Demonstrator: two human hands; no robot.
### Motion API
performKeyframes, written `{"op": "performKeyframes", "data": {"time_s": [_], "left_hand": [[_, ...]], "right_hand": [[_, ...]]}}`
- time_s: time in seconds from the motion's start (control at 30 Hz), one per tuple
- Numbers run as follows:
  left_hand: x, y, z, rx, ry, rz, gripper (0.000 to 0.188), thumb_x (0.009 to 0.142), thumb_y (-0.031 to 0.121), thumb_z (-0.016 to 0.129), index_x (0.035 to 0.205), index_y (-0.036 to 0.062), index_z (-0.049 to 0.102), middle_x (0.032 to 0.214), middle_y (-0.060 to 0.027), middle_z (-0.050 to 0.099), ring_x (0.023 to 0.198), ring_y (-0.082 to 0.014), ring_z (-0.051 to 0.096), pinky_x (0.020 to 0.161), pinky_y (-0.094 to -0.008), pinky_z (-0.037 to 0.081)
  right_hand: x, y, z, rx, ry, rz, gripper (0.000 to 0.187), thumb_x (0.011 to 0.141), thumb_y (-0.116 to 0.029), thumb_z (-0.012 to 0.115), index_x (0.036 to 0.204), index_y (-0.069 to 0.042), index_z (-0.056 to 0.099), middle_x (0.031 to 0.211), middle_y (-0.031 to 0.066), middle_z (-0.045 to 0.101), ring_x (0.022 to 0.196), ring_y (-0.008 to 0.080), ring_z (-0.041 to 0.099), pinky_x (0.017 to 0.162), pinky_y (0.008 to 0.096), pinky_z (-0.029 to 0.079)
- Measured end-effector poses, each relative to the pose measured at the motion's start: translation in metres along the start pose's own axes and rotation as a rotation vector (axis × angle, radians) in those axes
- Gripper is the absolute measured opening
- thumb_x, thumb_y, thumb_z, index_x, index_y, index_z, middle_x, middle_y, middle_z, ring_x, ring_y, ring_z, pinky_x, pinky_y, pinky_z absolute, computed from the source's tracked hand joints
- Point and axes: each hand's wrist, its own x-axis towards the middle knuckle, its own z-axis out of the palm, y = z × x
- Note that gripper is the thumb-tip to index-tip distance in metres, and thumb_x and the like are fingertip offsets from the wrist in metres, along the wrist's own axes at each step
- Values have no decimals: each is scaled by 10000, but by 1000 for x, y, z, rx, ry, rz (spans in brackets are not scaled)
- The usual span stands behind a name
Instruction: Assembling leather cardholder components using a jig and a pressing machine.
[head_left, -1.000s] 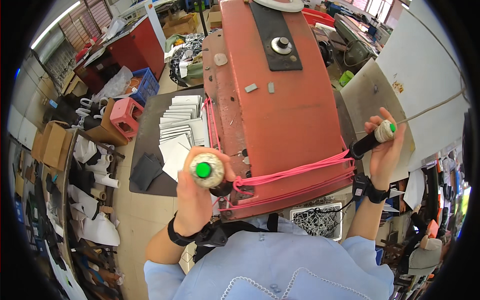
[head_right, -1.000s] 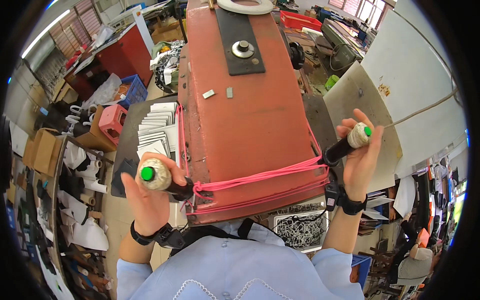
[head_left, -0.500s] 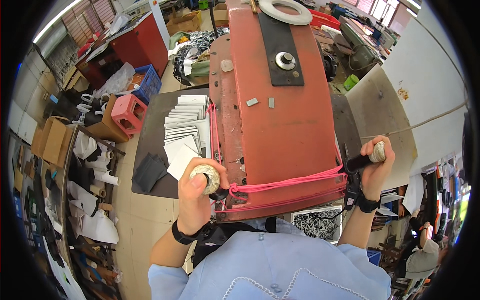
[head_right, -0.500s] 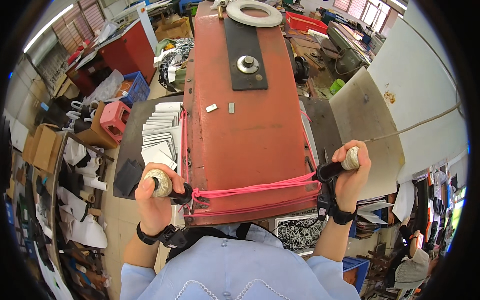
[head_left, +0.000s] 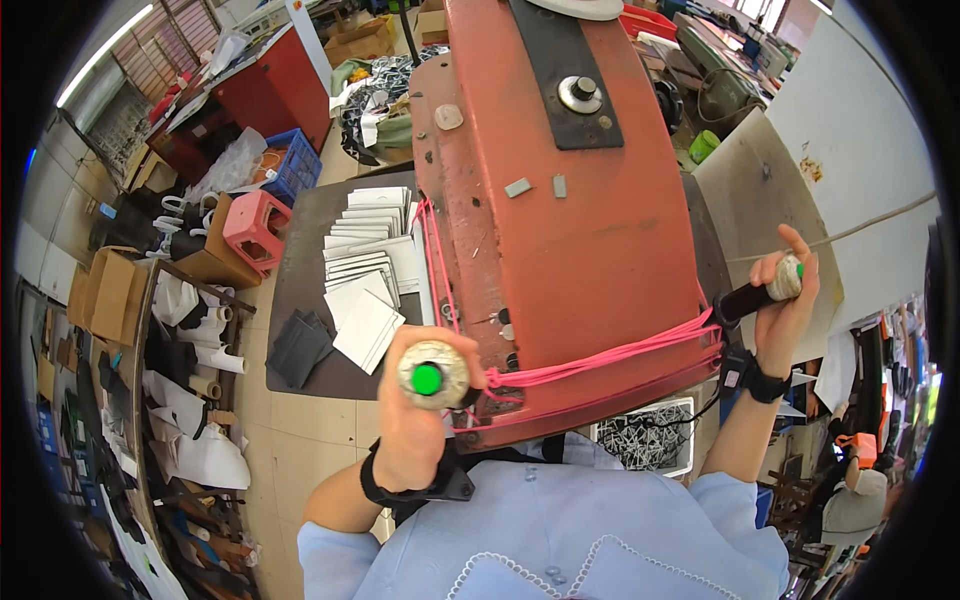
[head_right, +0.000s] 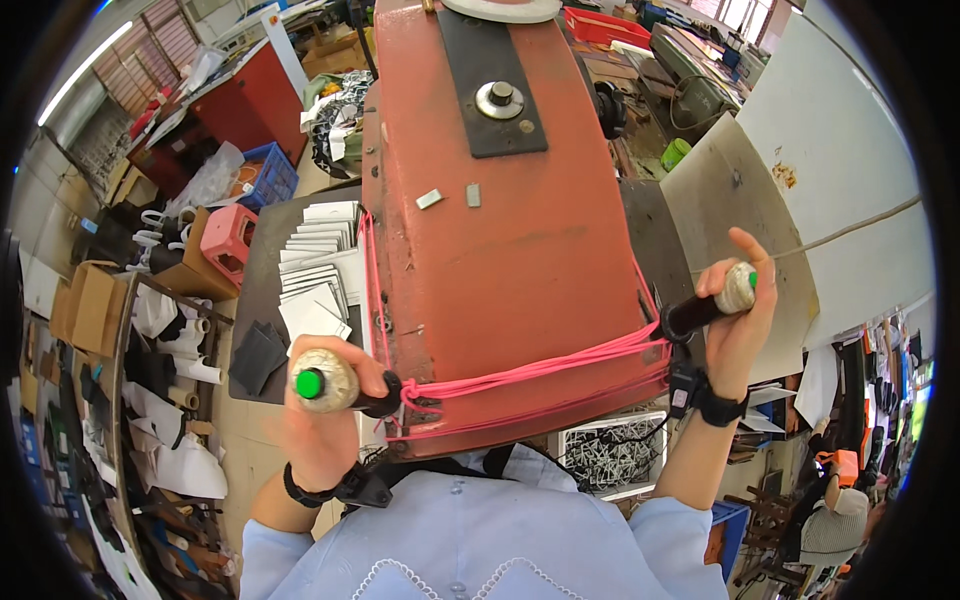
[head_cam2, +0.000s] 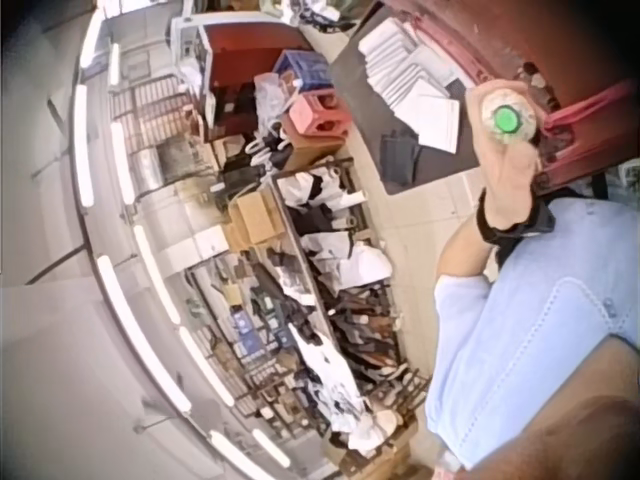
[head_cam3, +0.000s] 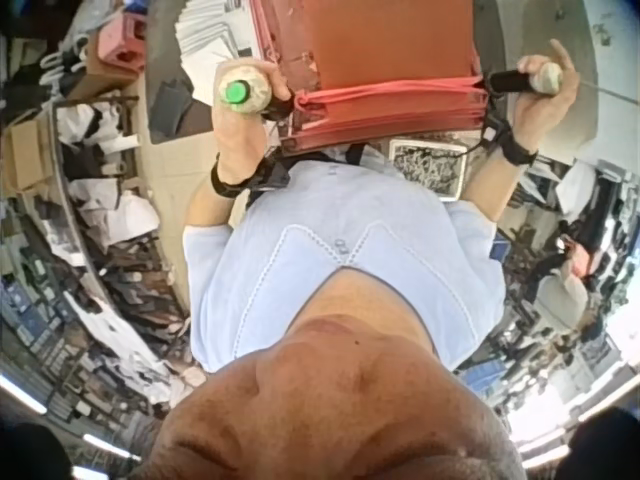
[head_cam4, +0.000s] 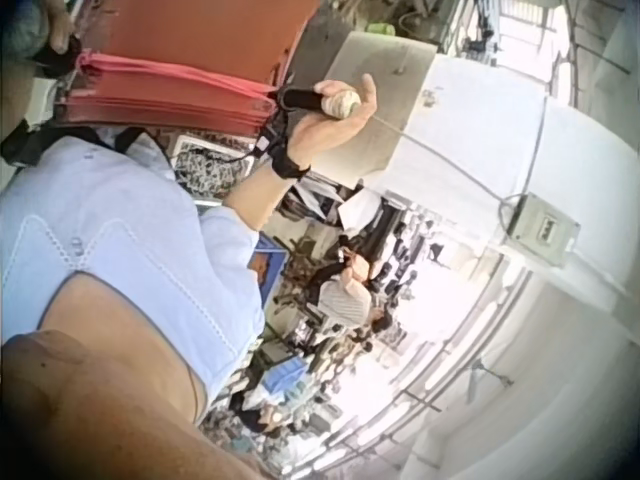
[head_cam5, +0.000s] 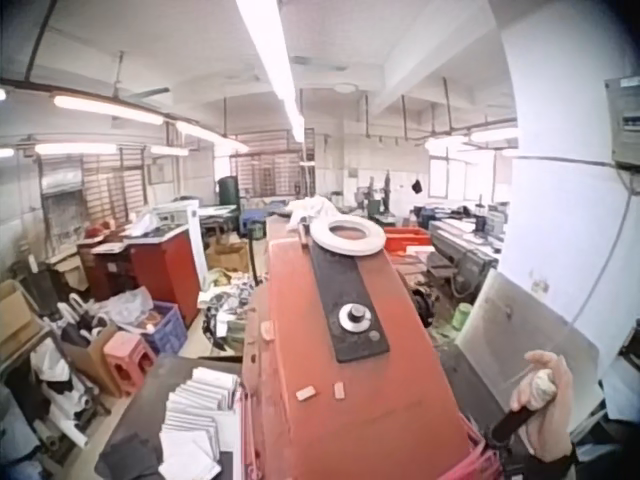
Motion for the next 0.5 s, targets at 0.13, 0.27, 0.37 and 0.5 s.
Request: {"op": "performKeyframes", "data": {"time_s": [0.13,0.27,0.37,0.5], "left_hand": [[1,-8,20,196,-272,-10,840,768,339,829,1374,-4,359,1211,-132,547,1099,-206,559,977,-333,428],[17,-25,56,447,-457,265,981,773,296,815,1486,-23,222,1443,-228,421,1308,-316,453,1093,-404,346],[25,-30,69,618,-630,326,943,804,274,768,1504,-28,214,1521,-254,318,1380,-384,354,1134,-450,298],[34,-58,32,821,-815,186,634,829,236,730,1362,0,479,1405,-228,464,1312,-391,441,1088,-444,374]], "right_hand": [[33,-2,-29,-23,-1,11,532,1040,-416,418,1244,60,538,735,45,560,730,153,539,704,266,424],[55,4,-61,-320,305,-144,508,1033,-386,479,1286,52,533,1056,104,640,1042,196,584,956,295,427],[42,-3,-49,-731,485,-388,510,1044,-391,459,1318,34,525,1270,160,588,1217,237,536,1062,354,390],[-13,-9,-1,-169,-53,-86,607,1041,-494,376,1339,19,501,1289,175,592,1229,243,534,1074,366,353]]}}
